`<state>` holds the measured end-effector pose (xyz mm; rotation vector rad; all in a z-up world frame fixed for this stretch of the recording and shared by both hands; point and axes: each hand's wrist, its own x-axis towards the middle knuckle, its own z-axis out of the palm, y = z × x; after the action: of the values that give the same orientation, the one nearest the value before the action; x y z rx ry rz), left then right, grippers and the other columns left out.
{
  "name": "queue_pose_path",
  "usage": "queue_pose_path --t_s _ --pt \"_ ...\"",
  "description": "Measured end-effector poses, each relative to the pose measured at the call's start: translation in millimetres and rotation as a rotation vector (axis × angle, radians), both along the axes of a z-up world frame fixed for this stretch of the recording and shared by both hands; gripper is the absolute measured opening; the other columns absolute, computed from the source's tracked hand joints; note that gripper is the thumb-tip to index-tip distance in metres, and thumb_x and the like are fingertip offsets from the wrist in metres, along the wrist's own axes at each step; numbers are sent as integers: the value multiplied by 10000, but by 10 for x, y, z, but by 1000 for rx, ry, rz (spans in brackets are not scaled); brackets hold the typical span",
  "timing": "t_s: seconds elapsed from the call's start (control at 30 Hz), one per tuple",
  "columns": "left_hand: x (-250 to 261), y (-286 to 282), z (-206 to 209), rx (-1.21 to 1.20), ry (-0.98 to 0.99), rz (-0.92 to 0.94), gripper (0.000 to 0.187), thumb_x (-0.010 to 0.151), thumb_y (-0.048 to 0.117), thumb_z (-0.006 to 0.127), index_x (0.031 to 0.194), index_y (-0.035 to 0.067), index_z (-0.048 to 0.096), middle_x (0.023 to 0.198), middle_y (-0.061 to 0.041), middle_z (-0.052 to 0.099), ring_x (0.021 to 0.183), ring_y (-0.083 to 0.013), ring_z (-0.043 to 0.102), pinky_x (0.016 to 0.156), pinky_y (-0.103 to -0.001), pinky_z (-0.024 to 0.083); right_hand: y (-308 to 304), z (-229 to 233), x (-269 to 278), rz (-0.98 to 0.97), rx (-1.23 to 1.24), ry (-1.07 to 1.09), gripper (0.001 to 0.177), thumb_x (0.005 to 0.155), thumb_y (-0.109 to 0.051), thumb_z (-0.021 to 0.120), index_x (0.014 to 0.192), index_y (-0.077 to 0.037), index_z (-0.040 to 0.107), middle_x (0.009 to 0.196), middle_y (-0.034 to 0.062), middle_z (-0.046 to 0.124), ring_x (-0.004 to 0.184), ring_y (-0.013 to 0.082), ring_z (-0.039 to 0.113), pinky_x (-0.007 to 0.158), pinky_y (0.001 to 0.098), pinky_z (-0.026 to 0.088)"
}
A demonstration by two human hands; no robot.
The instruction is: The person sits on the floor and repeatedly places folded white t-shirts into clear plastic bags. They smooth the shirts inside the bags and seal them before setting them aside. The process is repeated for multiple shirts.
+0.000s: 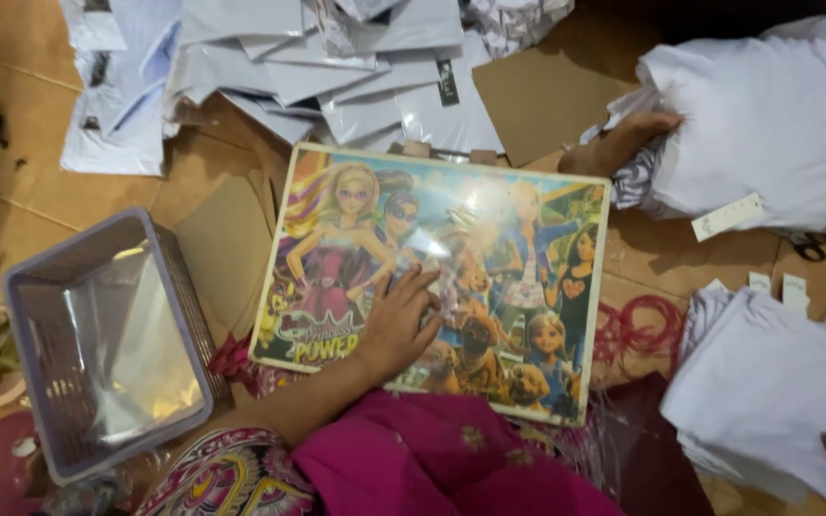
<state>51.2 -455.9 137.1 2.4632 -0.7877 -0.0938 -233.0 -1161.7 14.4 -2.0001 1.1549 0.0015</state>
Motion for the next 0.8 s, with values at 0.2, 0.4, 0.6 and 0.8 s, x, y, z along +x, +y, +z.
queue_pose_path --t_s 0.2,0.4,0.6,0.8 --pt "22 7 80 24 174 19 301 926 382 590 1064 118 623 1543 -143 483 1506 -370 314 1194 -630 141 650 597 -203 -155 -76 270 484 1208 -297 415 1600 -21 349 1358 325 459 1100 552 444 822 607 329" --pt "140 37 419 207 350 -104 614 944 597 399 1246 124 649 1654 -115 303 1560 -353 147 1198 -685 51 172 56 -1101 -755 415 -20 388 1007 -735 577 1256 -441 529 1089 -269 558 1037 -58 573 905 167 499" --pt "10 271 12 -41 204 -133 554 929 486 544 1392 181 565 1633 -127 347 1528 -391 239 1175 -666 183 94 635 -517 -957 478 362 319 836 -676 304 1046 -471 427 1144 -310 531 1148 -128 498 996 86 321" --pt "-162 469 84 -581 504 -82 493 994 315 596 1455 154 527 1464 -176 562 1325 -389 565 1087 -530 454 1564 1466 185 -231 288 -68 422 1034 -402 307 1412 -215 285 1451 13 387 1365 146 385 1149 333 246"
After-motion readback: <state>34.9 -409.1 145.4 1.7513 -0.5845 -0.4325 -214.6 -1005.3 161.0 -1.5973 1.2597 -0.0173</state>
